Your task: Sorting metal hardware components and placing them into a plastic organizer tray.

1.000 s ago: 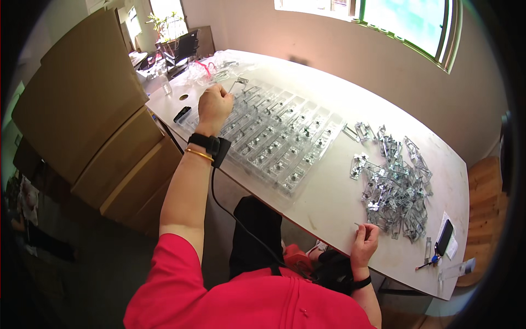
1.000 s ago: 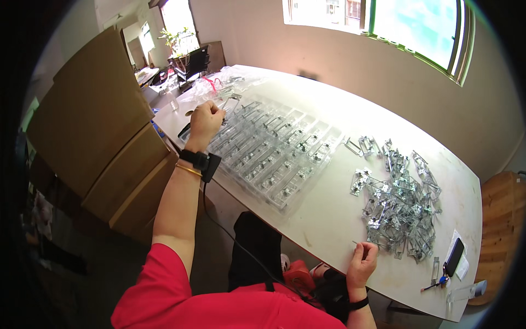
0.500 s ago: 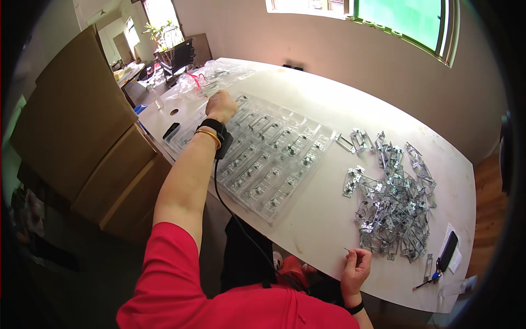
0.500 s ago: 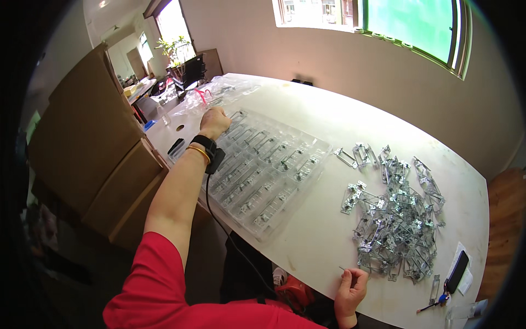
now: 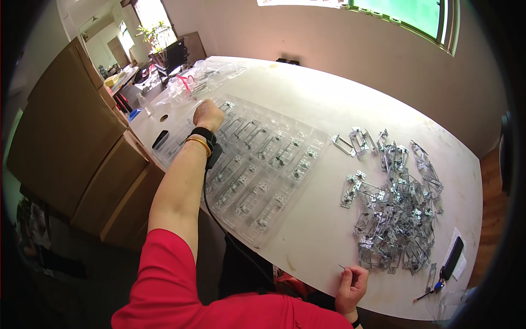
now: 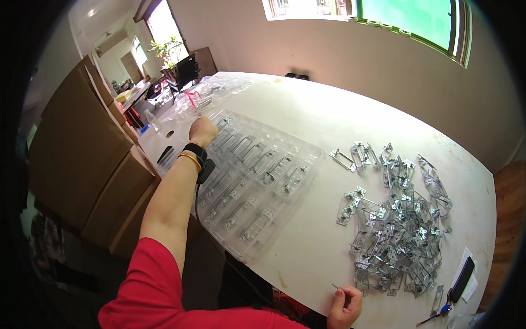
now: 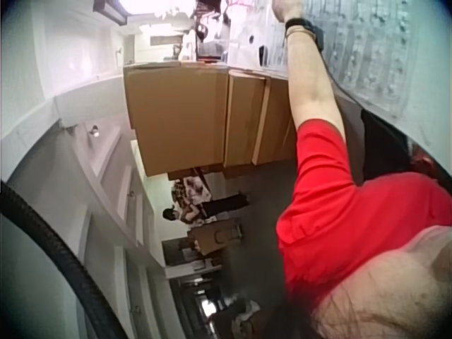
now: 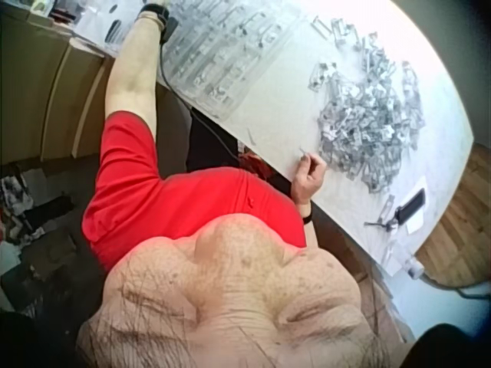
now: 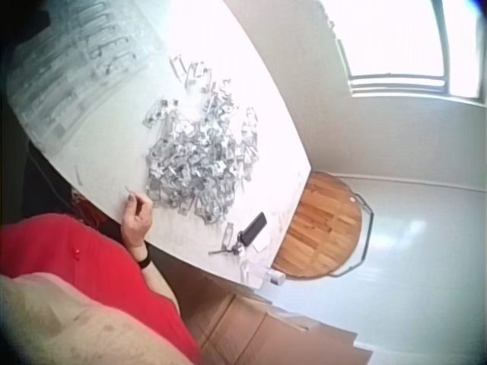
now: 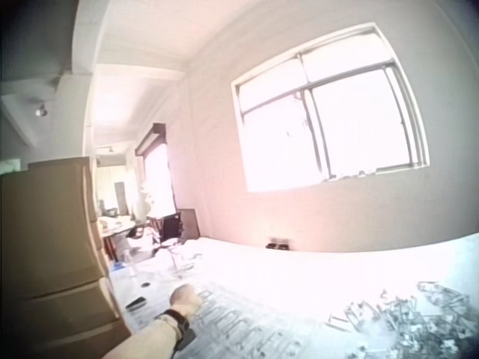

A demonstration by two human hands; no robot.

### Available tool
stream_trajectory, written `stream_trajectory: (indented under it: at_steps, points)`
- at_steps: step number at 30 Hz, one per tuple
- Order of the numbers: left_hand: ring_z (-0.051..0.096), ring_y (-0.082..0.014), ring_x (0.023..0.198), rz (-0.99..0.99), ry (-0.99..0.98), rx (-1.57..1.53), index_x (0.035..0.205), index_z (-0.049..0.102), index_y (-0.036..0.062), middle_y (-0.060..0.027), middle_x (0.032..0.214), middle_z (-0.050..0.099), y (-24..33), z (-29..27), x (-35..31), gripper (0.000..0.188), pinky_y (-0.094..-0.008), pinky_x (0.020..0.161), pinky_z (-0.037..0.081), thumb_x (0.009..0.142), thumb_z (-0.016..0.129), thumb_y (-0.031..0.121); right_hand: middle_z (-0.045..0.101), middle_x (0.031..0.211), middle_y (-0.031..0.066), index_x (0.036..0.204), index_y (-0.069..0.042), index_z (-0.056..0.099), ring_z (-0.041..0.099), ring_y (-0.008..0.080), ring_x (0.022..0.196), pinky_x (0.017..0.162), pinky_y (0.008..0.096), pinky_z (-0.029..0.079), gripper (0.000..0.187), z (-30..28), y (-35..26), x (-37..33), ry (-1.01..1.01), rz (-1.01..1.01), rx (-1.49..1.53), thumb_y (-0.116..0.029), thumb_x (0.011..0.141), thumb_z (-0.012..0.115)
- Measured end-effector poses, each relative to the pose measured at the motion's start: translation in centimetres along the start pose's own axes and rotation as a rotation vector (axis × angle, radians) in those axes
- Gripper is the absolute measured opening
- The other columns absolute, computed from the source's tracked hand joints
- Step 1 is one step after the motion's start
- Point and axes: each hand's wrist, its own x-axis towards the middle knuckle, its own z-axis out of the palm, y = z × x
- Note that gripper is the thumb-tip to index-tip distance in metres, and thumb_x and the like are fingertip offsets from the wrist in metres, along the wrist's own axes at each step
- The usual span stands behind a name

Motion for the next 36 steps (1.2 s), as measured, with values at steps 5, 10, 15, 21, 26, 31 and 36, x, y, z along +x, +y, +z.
stream_trajectory:
  at_steps: [5,10,15,21,26,31,36]
  points:
    - [0.073,-0.0436,0.115,-0.026,0.020,-0.034,0.112,0.077,-0.0048,-0.0299,0.117,0.075,0.3,0.7,0.0,0.031,-0.0463,0.100,0.058,0.088,0.067,0.011,0.062,0.100,0.0022,0.110,-0.004,0.059,0.058,0.0087,0.086,0.080,0.0228,0.048,0.011,0.0,0.0,-0.2,-0.002,0.006,-0.001,-0.012,0.109,0.065]
    - [0.072,-0.0437,0.115,-0.016,0.055,-0.053,0.112,0.077,-0.0050,-0.0302,0.118,0.074,-0.1,1.1,0.0,0.030,-0.0467,0.101,0.058,0.088,0.066,0.010,0.061,0.099,0.0015,0.110,-0.004,0.059,0.057,0.0083,0.086,0.080,0.0228,0.048,0.012,0.0,0.4,-0.1,0.001,0.002,-0.007,-0.014,0.109,0.066]
    - [0.072,-0.0440,0.115,-0.051,0.009,-0.062,0.112,0.077,-0.0042,-0.0309,0.118,0.074,-0.2,1.2,0.1,0.030,-0.0465,0.101,0.058,0.089,0.066,0.010,0.061,0.098,0.0010,0.110,-0.004,0.059,0.056,0.0081,0.086,0.080,0.0225,0.048,0.012,0.1,0.1,-0.1,-0.005,0.004,-0.014,-0.014,0.109,0.066]
    - [0.072,-0.0444,0.116,-0.027,-0.004,-0.112,0.110,0.078,-0.0040,-0.0315,0.118,0.074,-0.6,1.8,0.3,0.029,-0.0474,0.102,0.058,0.088,0.066,0.011,0.061,0.096,0.0004,0.110,-0.004,0.059,0.056,0.0076,0.084,0.078,0.0221,0.047,0.010,0.1,0.1,-0.1,-0.006,-0.004,-0.035,-0.013,0.109,0.065]
    - [0.072,-0.0443,0.115,0.006,-0.016,-0.116,0.109,0.077,-0.0045,-0.0313,0.116,0.074,-0.4,1.4,-0.1,0.030,-0.0480,0.102,0.057,0.086,0.066,0.011,0.061,0.094,-0.0001,0.110,-0.005,0.059,0.056,0.0071,0.083,0.077,0.0216,0.047,0.008,0.1,0.1,0.0,-0.002,-0.008,-0.028,-0.012,0.109,0.063]
    - [0.072,-0.0440,0.115,0.023,0.030,-0.144,0.110,0.077,-0.0019,-0.0297,0.118,0.074,0.9,-0.2,-1.8,0.030,-0.0472,0.101,0.058,0.086,0.067,0.013,0.061,0.094,-0.0001,0.110,-0.005,0.059,0.056,0.0066,0.083,0.078,0.0213,0.047,0.006,0.1,0.5,0.2,-0.019,-0.038,-0.007,-0.010,0.110,0.062]
    - [0.072,-0.0447,0.112,0.158,0.084,-0.198,0.113,0.075,-0.0012,-0.0289,0.116,0.075,2.2,-3.1,-4.9,0.032,-0.0477,0.099,0.058,0.086,0.067,0.014,0.062,0.093,0.0005,0.108,-0.004,0.060,0.057,0.0078,0.082,0.076,0.0225,0.048,0.008,0.4,0.8,0.6,-0.001,-0.106,-0.058,-0.010,0.109,0.064]
